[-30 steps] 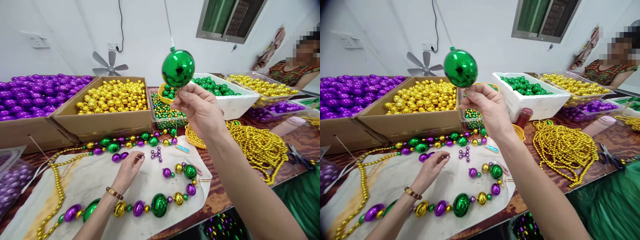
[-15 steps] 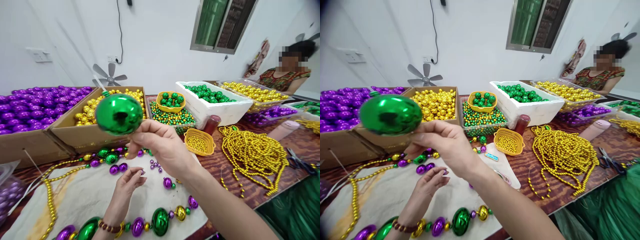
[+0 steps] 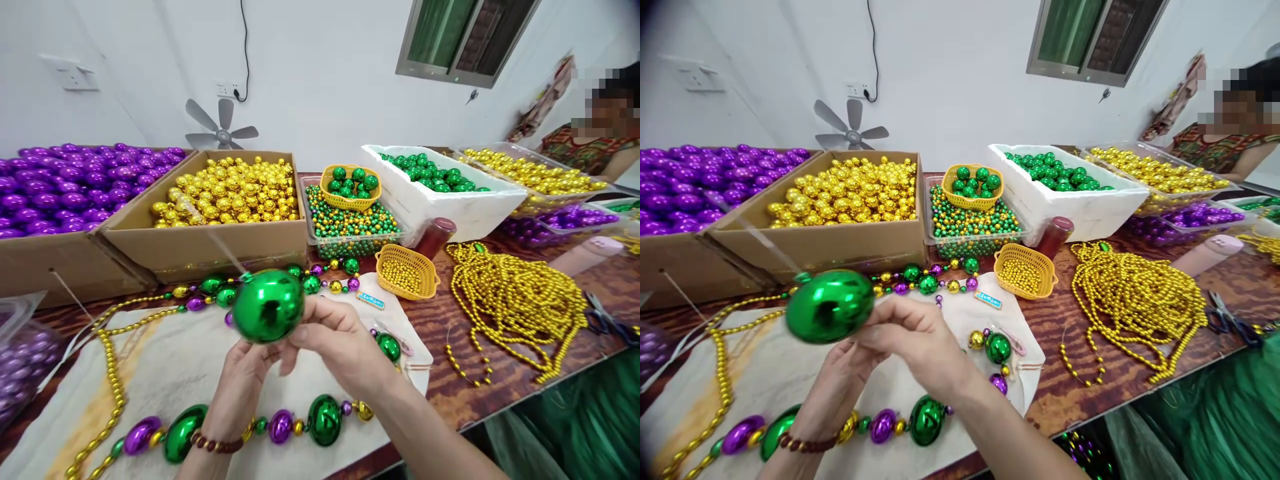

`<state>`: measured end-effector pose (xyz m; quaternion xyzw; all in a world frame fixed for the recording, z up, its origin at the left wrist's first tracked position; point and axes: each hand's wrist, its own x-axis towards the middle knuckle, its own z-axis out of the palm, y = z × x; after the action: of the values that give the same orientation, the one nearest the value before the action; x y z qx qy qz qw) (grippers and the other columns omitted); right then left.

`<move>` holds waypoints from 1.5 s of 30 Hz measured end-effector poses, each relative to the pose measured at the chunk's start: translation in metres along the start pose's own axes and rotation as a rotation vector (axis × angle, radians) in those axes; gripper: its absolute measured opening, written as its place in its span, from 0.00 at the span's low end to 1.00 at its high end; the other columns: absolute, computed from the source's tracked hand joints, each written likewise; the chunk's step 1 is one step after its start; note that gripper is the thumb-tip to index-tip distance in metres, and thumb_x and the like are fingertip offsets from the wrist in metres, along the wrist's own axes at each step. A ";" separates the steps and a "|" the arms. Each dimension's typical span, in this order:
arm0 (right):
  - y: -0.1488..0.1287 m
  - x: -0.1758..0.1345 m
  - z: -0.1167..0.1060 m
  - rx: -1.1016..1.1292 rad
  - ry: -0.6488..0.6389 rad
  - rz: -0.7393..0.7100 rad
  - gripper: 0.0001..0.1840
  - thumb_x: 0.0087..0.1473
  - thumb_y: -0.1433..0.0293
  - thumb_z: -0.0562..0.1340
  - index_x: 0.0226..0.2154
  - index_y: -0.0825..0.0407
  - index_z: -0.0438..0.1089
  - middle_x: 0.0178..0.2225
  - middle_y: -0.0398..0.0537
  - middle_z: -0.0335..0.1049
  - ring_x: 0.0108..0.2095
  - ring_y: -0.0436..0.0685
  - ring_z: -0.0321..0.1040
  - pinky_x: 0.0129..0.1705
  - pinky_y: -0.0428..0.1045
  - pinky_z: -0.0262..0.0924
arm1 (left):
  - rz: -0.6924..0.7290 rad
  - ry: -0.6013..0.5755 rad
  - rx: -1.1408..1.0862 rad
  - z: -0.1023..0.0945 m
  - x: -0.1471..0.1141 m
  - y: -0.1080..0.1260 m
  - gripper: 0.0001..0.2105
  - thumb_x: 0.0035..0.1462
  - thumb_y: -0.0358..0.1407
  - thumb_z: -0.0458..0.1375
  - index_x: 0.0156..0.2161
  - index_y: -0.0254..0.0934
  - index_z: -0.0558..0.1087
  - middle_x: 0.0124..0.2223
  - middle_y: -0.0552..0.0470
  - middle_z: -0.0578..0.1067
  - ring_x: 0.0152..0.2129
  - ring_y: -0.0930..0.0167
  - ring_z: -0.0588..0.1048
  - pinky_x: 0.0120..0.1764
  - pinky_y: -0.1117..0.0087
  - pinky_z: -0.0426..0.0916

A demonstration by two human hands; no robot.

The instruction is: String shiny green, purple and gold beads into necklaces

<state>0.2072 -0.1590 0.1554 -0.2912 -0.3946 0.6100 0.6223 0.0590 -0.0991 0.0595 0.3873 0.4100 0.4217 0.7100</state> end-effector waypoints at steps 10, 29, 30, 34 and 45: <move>0.034 -0.070 -0.087 -0.192 0.344 0.051 0.08 0.55 0.67 0.63 0.29 0.54 0.72 0.24 0.44 0.72 0.25 0.50 0.68 0.34 0.46 0.61 | -0.053 0.050 -0.018 -0.003 0.001 -0.010 0.16 0.52 0.40 0.64 0.46 0.38 0.73 0.42 0.50 0.76 0.30 0.73 0.76 0.39 0.70 0.70; 0.091 -0.103 -0.078 -0.434 0.324 0.186 0.16 0.57 0.59 0.60 0.27 0.55 0.66 0.22 0.45 0.69 0.22 0.50 0.66 0.26 0.44 0.58 | -0.163 0.040 -0.339 0.000 0.007 0.001 0.09 0.57 0.31 0.60 0.43 0.34 0.75 0.38 0.48 0.74 0.29 0.72 0.74 0.35 0.69 0.74; 0.091 -0.104 -0.077 -0.441 0.309 0.183 0.15 0.57 0.60 0.59 0.27 0.55 0.66 0.22 0.46 0.69 0.22 0.50 0.67 0.26 0.43 0.58 | -0.159 0.046 -0.332 -0.002 0.008 0.000 0.09 0.57 0.31 0.60 0.44 0.34 0.75 0.38 0.48 0.74 0.30 0.72 0.74 0.35 0.69 0.74; 0.091 -0.106 -0.065 -0.465 0.266 0.170 0.13 0.57 0.64 0.58 0.27 0.55 0.66 0.22 0.46 0.70 0.22 0.51 0.67 0.27 0.44 0.61 | -0.165 0.061 -0.310 -0.006 0.008 -0.005 0.09 0.56 0.30 0.61 0.43 0.33 0.75 0.40 0.47 0.74 0.29 0.72 0.74 0.34 0.70 0.74; 0.102 -0.091 -0.028 -0.442 0.150 0.080 0.07 0.52 0.71 0.61 0.26 0.56 0.74 0.21 0.46 0.74 0.18 0.48 0.66 0.21 0.40 0.55 | -0.243 0.085 -0.294 -0.011 0.022 -0.014 0.06 0.57 0.30 0.59 0.41 0.33 0.74 0.32 0.50 0.76 0.23 0.73 0.76 0.29 0.70 0.75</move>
<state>0.1819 -0.2365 0.0428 -0.4803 -0.4592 0.5097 0.5464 0.0594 -0.0815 0.0376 0.2089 0.4174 0.4042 0.7866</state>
